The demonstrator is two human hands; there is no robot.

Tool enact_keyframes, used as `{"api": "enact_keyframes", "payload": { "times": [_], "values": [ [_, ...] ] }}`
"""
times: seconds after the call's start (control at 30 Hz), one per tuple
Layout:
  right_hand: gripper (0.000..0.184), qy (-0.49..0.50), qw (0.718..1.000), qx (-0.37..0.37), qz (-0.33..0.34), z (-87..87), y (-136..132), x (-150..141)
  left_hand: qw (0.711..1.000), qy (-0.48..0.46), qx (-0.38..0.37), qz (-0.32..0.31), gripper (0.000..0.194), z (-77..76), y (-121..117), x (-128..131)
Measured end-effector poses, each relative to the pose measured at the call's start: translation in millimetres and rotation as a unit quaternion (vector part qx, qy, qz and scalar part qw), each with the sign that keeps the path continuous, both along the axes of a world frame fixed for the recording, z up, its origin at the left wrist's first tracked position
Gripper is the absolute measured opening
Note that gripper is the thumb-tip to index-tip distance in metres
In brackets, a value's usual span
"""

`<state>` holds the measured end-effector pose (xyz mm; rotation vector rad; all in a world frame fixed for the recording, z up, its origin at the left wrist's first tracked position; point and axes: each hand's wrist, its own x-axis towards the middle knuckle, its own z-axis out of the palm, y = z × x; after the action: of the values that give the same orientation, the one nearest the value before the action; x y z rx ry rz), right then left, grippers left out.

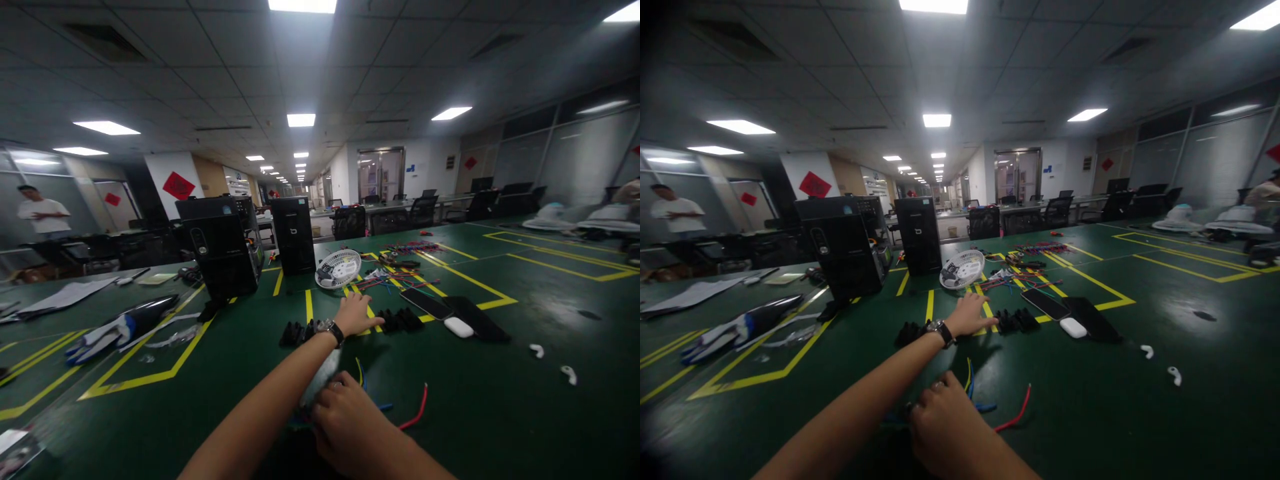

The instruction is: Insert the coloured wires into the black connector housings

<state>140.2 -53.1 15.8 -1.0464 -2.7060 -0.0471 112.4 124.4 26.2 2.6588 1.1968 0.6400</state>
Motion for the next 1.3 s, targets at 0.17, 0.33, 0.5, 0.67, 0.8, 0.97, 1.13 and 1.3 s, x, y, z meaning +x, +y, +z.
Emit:
{"api": "enact_keyframes", "payload": {
  "times": [0.17,0.33,0.5,0.67,0.8,0.97,1.13,1.3],
  "values": [
    [0.019,-0.015,1.0,0.007,0.003,-6.9,5,3,0.999,0.043,-0.016,-0.029,0.055,-11.3,9,36],
    [0.018,0.018,1.0,0.014,0.006,-4.3,7,8,0.997,-0.059,-0.035,-0.047,0.04,0.5,6,21],
    [0.015,0.082,0.997,0.0,-0.005,10.3,0,10,0.953,-0.262,-0.14,-0.065,0.047,33.6,-18,-41],
    [0.009,0.176,0.984,0.002,-0.03,10.4,0,10,0.845,-0.46,-0.272,-0.019,0.056,39.1,-49,-113],
    [0.012,0.275,0.96,-0.02,-0.049,9.4,3,13,0.76,-0.558,-0.332,0.029,0.064,21.3,-62,-156],
    [0.024,0.366,0.925,-0.06,-0.087,9.9,10,19,0.723,-0.595,-0.352,0.018,0.065,8.3,-75,-175],
    [0.028,0.419,0.894,-0.08,-0.137,7.3,21,24,0.726,-0.594,-0.347,-0.013,0.06,8.8,-89,-168],
    [0.029,0.4,0.908,-0.033,-0.118,3.4,26,26,0.735,-0.586,-0.342,-0.013,0.062,1.2,-95,-156]
  ]
}}
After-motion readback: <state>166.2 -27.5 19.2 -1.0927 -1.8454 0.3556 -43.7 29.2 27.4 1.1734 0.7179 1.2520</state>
